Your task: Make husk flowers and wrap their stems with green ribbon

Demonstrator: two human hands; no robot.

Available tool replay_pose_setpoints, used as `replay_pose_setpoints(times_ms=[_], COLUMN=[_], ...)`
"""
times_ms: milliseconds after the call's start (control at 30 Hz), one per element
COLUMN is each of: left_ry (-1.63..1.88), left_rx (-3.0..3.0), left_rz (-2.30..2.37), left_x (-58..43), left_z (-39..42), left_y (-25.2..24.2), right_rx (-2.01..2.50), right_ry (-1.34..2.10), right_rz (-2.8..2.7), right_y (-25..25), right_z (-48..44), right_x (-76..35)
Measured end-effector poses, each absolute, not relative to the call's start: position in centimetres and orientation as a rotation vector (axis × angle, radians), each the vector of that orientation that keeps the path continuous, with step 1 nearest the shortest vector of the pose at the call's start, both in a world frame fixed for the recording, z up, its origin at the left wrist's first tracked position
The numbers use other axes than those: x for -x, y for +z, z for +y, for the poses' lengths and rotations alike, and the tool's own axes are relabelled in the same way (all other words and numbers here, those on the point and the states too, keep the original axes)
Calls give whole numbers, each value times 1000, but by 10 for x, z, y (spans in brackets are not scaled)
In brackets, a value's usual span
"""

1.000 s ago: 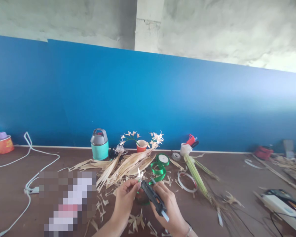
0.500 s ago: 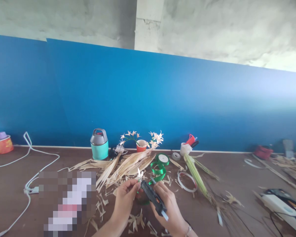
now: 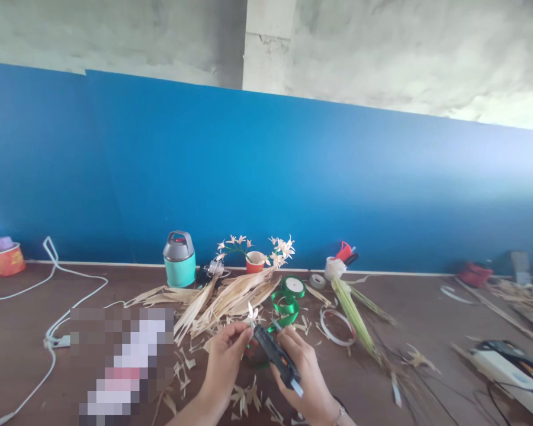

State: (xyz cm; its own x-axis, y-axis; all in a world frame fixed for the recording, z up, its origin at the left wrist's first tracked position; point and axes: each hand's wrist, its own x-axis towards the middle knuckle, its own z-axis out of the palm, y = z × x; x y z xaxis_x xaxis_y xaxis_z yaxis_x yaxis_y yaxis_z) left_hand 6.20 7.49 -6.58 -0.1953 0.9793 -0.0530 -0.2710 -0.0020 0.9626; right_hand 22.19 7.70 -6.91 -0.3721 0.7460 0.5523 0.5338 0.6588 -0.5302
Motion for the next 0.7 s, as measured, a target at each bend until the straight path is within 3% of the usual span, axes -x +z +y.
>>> replay_pose_setpoints(times_ms=[467,700], left_ry=[1442,1448], left_rx=[-938,-913], left_rz=[1169,1214], left_x=[-61,-61], left_z=[73,72], left_y=[-62,-56], right_rx=[1143,1472], right_ry=[321,296], right_rz=[-2092,-1995], right_y=[-64,-55], right_z=[77,90], right_x=[-223,-240])
